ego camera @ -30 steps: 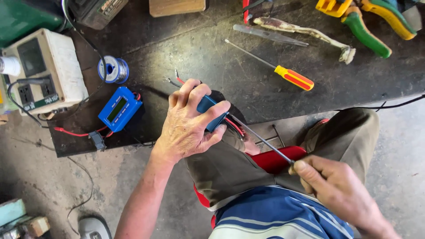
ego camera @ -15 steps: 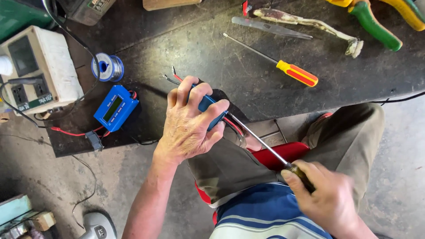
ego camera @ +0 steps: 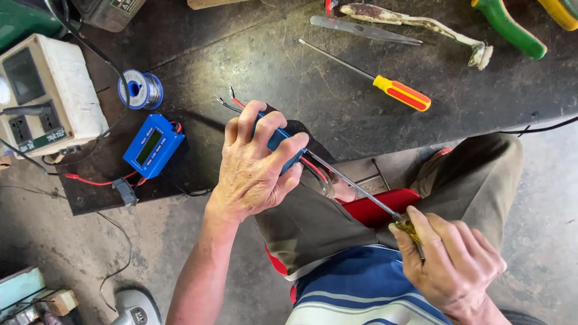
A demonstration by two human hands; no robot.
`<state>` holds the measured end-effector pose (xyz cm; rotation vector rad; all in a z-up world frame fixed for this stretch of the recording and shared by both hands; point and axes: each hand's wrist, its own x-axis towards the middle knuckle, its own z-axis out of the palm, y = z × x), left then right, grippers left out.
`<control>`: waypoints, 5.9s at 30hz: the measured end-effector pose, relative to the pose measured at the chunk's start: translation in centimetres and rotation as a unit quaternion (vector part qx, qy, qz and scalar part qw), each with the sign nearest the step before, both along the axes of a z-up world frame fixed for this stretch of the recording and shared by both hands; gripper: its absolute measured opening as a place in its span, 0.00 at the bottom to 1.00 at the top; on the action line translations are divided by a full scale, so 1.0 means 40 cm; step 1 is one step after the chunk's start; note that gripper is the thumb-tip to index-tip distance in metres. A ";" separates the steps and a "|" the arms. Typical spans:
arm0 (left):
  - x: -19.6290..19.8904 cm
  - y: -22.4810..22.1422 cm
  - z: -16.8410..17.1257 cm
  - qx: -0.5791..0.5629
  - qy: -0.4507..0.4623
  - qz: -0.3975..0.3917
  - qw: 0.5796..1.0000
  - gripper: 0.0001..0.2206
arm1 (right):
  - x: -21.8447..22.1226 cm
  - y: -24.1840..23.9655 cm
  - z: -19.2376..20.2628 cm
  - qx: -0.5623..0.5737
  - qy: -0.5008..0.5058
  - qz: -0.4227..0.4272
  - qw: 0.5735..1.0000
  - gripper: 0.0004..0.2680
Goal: A person uses a screwdriver to pry open the casing of a blue electronic display module on a cluttered repair bench.
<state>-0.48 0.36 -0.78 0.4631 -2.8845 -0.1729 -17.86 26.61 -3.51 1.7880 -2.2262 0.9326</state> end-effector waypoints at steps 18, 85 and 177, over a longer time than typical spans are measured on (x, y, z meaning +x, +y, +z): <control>-0.003 -0.001 0.001 -0.001 0.010 -0.001 1.000 0.12 | -0.021 0.012 -0.011 0.113 -0.090 0.002 0.990 0.08; -0.006 -0.002 0.006 0.029 0.028 0.019 0.999 0.11 | -0.113 -0.021 0.058 0.280 -0.247 -0.068 0.925 0.17; 0.032 0.064 -0.018 -0.022 0.094 0.219 0.971 0.14 | -0.081 -0.065 -0.117 -0.057 -0.241 0.100 0.964 0.11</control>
